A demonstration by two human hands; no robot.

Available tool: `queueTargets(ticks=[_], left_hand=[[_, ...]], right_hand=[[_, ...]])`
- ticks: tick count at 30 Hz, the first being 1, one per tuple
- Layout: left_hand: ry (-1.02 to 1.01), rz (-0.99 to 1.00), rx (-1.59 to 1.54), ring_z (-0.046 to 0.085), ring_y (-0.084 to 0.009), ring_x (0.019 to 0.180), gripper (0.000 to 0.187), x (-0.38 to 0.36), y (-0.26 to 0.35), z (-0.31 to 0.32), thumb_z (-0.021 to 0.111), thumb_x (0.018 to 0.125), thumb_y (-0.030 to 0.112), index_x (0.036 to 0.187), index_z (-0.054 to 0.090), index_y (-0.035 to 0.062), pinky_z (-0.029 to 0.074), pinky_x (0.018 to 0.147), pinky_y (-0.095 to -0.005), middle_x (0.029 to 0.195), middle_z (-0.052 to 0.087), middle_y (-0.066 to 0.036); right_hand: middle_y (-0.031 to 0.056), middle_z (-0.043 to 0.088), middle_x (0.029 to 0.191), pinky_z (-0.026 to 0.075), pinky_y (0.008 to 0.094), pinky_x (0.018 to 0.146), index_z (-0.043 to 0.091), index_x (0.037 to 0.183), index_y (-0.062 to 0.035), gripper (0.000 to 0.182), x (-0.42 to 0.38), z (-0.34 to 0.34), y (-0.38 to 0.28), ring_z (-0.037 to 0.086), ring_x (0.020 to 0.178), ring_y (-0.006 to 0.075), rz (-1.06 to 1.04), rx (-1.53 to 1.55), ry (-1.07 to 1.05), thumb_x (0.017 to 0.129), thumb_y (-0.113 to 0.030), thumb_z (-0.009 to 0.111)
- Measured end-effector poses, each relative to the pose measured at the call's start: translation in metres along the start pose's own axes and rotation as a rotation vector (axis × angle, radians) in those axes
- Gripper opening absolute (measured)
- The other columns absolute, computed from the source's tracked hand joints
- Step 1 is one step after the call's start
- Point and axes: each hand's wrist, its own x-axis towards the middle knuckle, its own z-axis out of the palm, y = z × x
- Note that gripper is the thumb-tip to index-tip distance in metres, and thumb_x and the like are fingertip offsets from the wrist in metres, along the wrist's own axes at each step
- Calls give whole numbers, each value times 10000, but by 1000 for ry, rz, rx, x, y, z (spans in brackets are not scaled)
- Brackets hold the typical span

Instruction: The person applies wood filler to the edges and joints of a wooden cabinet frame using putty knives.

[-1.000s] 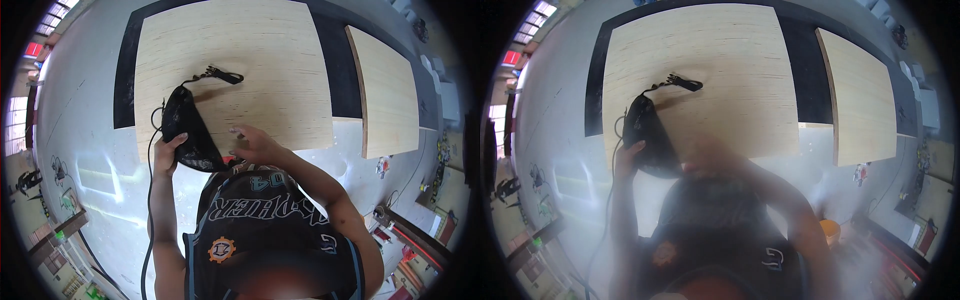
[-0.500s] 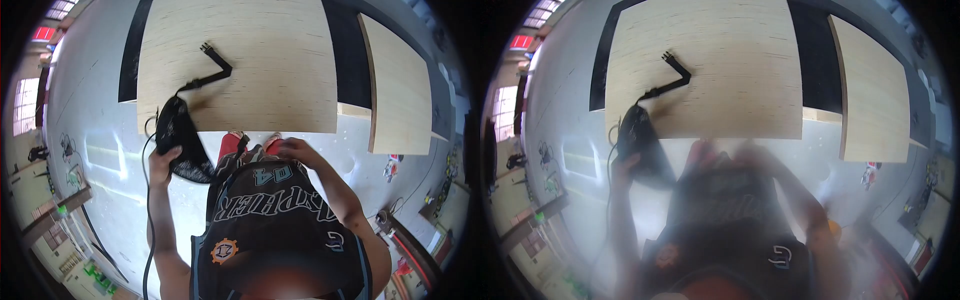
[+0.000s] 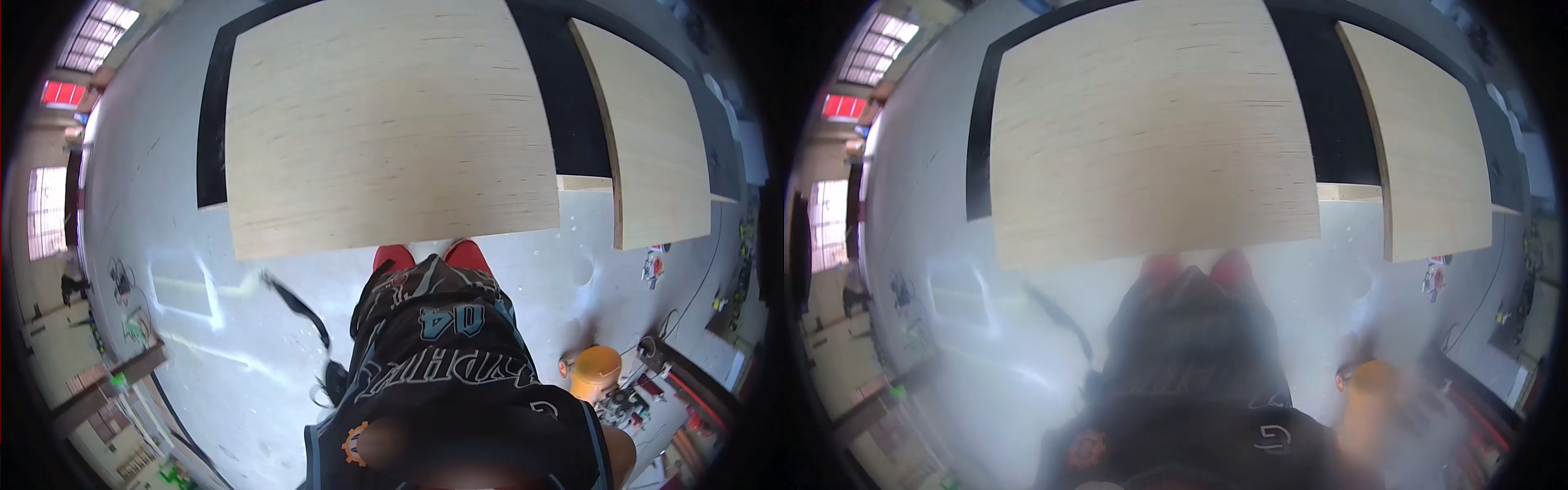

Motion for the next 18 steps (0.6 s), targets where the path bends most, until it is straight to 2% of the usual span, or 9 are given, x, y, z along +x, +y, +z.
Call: queueTargets(ticks=[2,7,18], left_hand=[[22,-11,78,607,-230,800,496,-1,40,-18,466,908,387,1274,430,54,484,660,-314,893,622,-126],[10,-22,231,604,-222,796,487,28,113,-6,475,904,384,1262,438,55,481,659,-309,888,621,-120],[15,-79,419,599,-204,787,468,58,179,22,495,895,378,1234,454,58,474,656,-296,876,619,-106]], right_hand=[[76,628,864,477,318,617,569,952,-52,204,-7,7,0,560,728,176,20,54,57,820,-208,572],[73,626,860,476,314,611,569,957,-50,204,-15,-9,4,560,722,173,44,116,182,817,-199,571],[68,622,851,475,306,598,567,968,-46,206,-62,1,11,561,710,165,144,228,316,811,-180,570]])
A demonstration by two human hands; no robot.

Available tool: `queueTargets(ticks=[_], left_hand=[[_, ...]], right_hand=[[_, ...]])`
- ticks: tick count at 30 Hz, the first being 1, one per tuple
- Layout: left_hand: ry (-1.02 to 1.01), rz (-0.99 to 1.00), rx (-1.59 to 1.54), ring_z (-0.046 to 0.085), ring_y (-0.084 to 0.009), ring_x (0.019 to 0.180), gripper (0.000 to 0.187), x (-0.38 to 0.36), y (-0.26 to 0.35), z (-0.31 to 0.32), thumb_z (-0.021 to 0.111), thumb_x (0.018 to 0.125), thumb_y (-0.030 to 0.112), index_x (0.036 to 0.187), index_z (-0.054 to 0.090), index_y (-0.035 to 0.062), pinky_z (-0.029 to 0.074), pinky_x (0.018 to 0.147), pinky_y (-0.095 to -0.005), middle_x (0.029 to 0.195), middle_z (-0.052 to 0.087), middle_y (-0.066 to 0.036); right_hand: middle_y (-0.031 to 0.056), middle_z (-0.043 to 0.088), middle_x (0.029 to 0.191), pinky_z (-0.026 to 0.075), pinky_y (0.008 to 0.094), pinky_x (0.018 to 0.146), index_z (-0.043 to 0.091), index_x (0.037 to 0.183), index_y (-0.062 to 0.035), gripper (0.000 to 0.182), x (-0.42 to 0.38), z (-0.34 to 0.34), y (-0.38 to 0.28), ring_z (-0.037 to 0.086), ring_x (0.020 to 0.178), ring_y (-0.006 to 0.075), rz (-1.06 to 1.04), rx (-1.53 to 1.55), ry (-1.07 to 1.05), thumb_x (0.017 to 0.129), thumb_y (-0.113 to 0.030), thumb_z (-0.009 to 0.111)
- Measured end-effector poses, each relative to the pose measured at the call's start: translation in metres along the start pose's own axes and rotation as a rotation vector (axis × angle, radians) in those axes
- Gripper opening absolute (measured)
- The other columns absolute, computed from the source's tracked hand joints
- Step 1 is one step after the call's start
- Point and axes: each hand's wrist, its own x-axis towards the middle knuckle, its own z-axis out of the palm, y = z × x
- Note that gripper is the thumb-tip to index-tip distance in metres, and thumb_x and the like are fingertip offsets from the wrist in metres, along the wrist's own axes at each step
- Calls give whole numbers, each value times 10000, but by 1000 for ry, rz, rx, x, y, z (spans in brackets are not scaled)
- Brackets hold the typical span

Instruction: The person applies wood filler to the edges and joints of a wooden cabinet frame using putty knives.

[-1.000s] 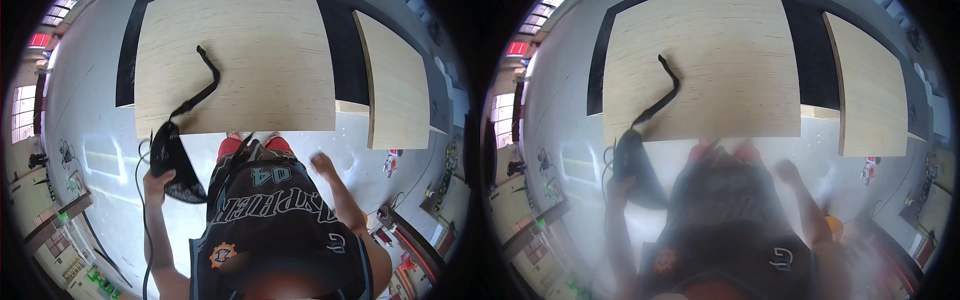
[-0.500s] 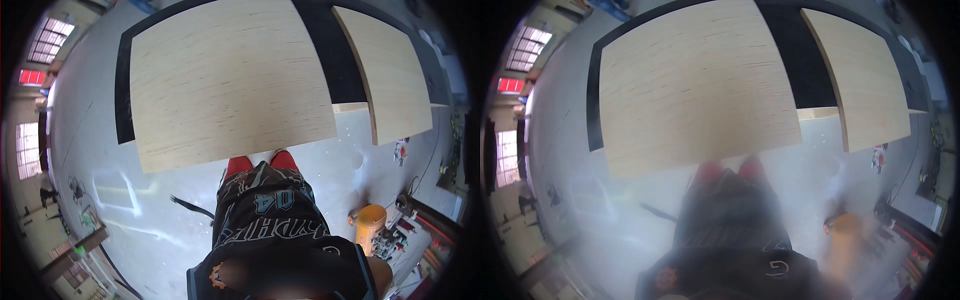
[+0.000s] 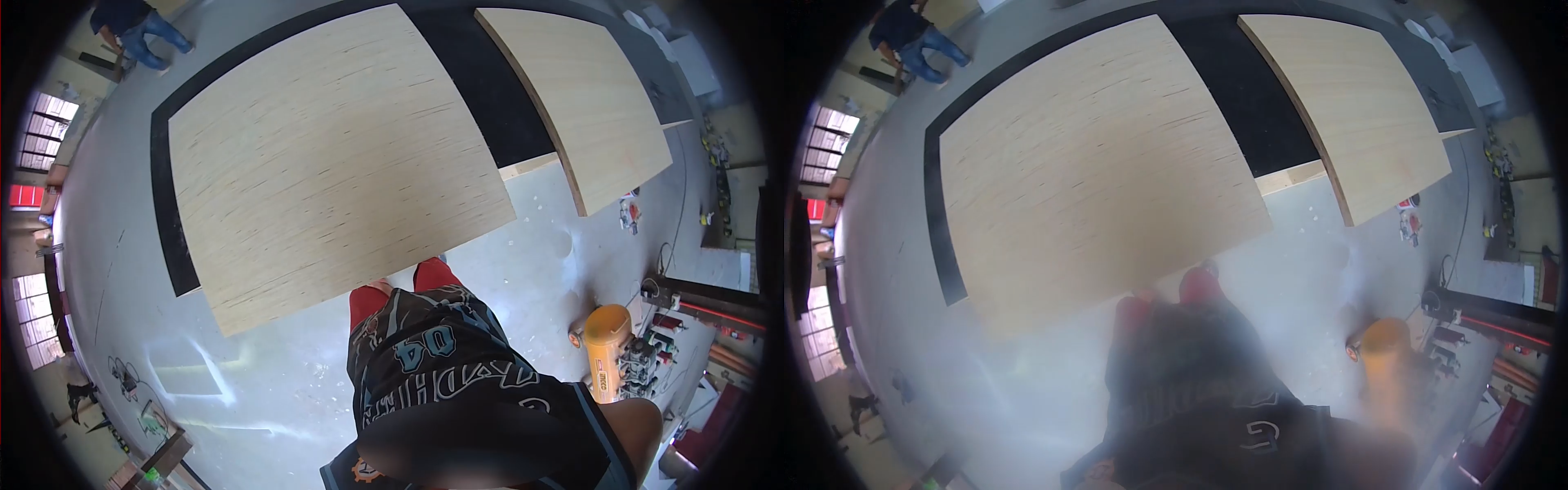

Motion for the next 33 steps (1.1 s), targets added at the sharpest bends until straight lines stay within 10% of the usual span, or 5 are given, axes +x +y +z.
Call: queueTargets(ticks=[19,33], left_hand=[[-198,8,232,589,-174,772,434,137,46,-23,529,880,366,1186,482,63,463,651,-275,856,615,-83],[-11,142,230,582,-151,760,409,54,-19,-114,554,868,358,1151,503,66,454,647,-259,841,612,-66]], right_hand=[[58,615,835,472,293,575,566,986,-39,215,-68,-48,-25,562,688,151,52,-1,233,801,-148,568],[52,610,823,470,283,558,564,1000,-34,226,-75,93,-33,563,672,141,60,192,63,793,-124,566]])
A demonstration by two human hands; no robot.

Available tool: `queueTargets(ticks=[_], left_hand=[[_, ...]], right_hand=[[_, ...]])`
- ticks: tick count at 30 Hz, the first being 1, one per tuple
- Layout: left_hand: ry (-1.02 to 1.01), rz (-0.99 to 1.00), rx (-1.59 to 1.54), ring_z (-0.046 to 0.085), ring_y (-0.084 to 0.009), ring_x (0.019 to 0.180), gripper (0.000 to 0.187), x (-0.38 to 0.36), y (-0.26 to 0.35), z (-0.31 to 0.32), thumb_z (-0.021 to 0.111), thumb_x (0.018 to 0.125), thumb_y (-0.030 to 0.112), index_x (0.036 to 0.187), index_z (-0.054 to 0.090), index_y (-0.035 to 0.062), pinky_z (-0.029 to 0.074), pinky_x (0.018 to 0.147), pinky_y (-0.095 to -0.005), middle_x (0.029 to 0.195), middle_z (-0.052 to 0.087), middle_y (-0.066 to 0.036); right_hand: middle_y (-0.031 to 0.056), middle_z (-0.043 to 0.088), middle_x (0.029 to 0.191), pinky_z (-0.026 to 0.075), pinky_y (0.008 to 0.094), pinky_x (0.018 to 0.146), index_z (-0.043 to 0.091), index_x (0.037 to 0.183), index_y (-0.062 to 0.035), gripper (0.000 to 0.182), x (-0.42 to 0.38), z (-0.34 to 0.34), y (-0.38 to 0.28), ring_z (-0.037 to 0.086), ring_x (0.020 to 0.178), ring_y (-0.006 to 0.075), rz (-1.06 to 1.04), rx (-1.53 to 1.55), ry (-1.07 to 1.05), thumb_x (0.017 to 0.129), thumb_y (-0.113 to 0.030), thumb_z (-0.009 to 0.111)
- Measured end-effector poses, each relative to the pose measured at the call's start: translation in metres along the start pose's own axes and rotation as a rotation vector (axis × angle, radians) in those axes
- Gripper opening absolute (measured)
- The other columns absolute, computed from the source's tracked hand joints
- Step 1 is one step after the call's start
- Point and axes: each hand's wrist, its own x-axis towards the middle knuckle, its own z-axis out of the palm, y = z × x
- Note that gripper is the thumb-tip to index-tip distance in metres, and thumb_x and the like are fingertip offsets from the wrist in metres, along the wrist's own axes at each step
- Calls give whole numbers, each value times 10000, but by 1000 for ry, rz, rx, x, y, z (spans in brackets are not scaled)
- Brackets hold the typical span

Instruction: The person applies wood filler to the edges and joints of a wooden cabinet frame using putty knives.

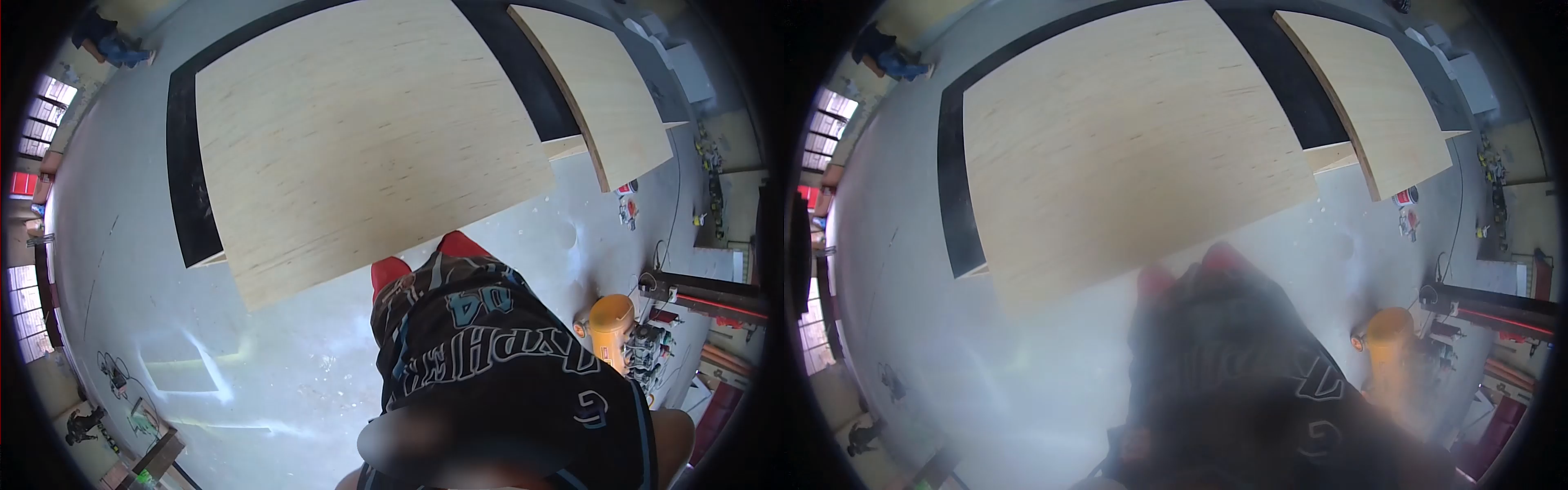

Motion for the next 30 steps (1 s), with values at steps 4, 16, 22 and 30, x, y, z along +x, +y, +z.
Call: queueTargets(ticks=[4,16,22,30], left_hand=[[-19,81,18,580,-144,757,402,23,6,-12,561,865,355,1141,509,68,452,646,-255,837,611,-62],[18,190,34,574,-125,748,381,31,-6,-39,582,855,348,1111,527,71,444,643,-241,824,609,-47],[23,242,52,571,-115,743,371,43,-7,-40,593,850,344,1096,536,72,441,642,-235,818,607,-40],[111,447,-114,567,-102,736,358,55,-43,2,607,843,339,1076,548,74,436,639,-226,809,606,-30]], right_hand=[[50,609,820,469,280,553,564,1004,-32,229,21,12,-20,564,667,138,-53,-1,-7,791,-117,566],[44,605,810,467,272,539,563,1016,-28,241,31,62,-46,564,653,129,-58,45,-69,785,-96,564],[41,602,805,466,267,532,562,1022,-26,248,32,65,-61,565,646,125,-63,64,-83,781,-86,564],[37,600,798,465,262,522,561,1030,-23,258,97,87,-144,565,637,119,-127,-15,-315,777,-72,563]])
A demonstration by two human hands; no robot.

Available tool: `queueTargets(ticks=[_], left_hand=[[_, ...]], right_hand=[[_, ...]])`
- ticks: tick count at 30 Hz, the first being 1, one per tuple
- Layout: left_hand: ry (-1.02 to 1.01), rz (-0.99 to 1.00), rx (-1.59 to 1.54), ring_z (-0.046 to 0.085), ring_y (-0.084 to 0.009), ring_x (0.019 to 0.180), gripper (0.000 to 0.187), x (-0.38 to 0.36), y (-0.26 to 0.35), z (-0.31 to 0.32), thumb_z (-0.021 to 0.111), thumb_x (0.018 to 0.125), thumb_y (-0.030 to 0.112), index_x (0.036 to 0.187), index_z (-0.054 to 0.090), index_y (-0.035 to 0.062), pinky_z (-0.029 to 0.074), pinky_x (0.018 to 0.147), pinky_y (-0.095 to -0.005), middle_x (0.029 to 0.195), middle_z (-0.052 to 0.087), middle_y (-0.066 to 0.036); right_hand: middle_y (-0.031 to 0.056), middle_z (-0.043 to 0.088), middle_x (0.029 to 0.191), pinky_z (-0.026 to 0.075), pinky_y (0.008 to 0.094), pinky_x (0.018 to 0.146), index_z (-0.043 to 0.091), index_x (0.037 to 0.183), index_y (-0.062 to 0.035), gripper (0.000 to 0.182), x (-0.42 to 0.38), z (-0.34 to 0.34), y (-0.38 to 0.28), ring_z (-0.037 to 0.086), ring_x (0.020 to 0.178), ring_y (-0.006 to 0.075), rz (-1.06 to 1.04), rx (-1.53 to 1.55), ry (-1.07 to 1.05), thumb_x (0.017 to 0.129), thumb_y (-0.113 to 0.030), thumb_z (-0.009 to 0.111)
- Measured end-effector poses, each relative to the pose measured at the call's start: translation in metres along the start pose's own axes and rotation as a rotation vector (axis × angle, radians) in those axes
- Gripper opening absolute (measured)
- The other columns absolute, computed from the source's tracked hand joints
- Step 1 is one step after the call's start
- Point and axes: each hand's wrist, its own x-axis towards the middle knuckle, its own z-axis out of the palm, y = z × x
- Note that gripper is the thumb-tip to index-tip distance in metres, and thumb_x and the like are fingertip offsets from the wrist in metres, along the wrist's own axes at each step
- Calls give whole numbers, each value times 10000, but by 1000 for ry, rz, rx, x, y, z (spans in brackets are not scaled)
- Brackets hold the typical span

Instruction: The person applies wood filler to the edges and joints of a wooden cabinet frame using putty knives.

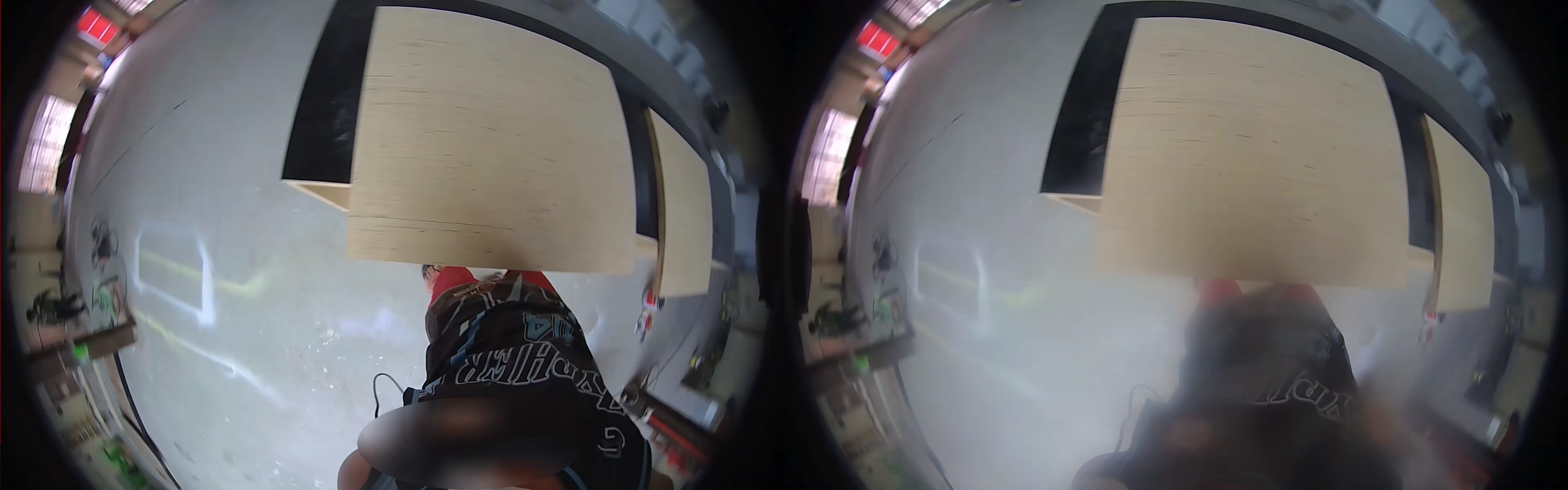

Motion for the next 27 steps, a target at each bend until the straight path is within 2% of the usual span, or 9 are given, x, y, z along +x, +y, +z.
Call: queueTargets(ticks=[7,12,17,20,22,25,26,27], left_hand=[[207,100,-117,563,-91,731,346,-60,-41,36,620,838,335,1058,558,76,432,638,-218,802,604,-22],[339,69,-136,561,-83,727,337,-122,-80,57,628,833,332,1046,566,77,429,636,-212,796,603,-16],[411,20,-100,558,-75,723,329,-168,-98,77,637,829,329,1033,573,79,426,635,-207,791,602,-10],[404,40,27,557,-70,720,324,-161,-48,52,643,827,327,1025,578,79,424,634,-203,788,602,-6],[369,43,95,556,-67,719,321,-144,-24,51,646,825,326,1020,581,80,423,634,-201,786,601,-4],[271,-10,213,554,-62,716,316,-110,-3,62,652,823,324,1013,585,81,421,633,-198,783,601,0],[15,187,39,526,-44,646,164,-105,35,87,604,866,256,921,569,104,386,569,-187,711,552,25],[32,108,62,561,-86,658,110,-115,78,111,575,881,200,902,555,94,436,592,-224,718,566,0]], right_hand=[[33,597,792,464,257,514,560,1037,-20,267,43,36,-29,566,629,114,39,11,-256,773,-60,562],[31,595,788,463,253,508,560,1042,-18,273,13,55,-20,566,623,110,139,74,-361,771,-51,561],[29,594,784,463,250,502,559,1047,-16,280,-34,47,-13,567,618,107,227,150,-385,768,-43,561],[27,592,781,462,247,498,559,1050,-15,285,-44,44,-25,567,614,105,191,247,-328,766,-38,560],[26,592,780,462,246,496,559,1052,-14,287,-60,21,-32,567,612,103,176,287,-270,765,-34,560],[25,591,777,462,244,492,559,1055,-13,292,-124,-30,-26,567,608,101,194,349,-120,764,-29,560],[24,590,776,461,243,491,559,1056,-13,293,-167,-42,-18,567,607,100,233,379,-56,763,-27,560],[-29,494,630,390,240,492,572,911,-57,175,-169,0,-130,448,515,68,418,514,91,747,-115,561]])
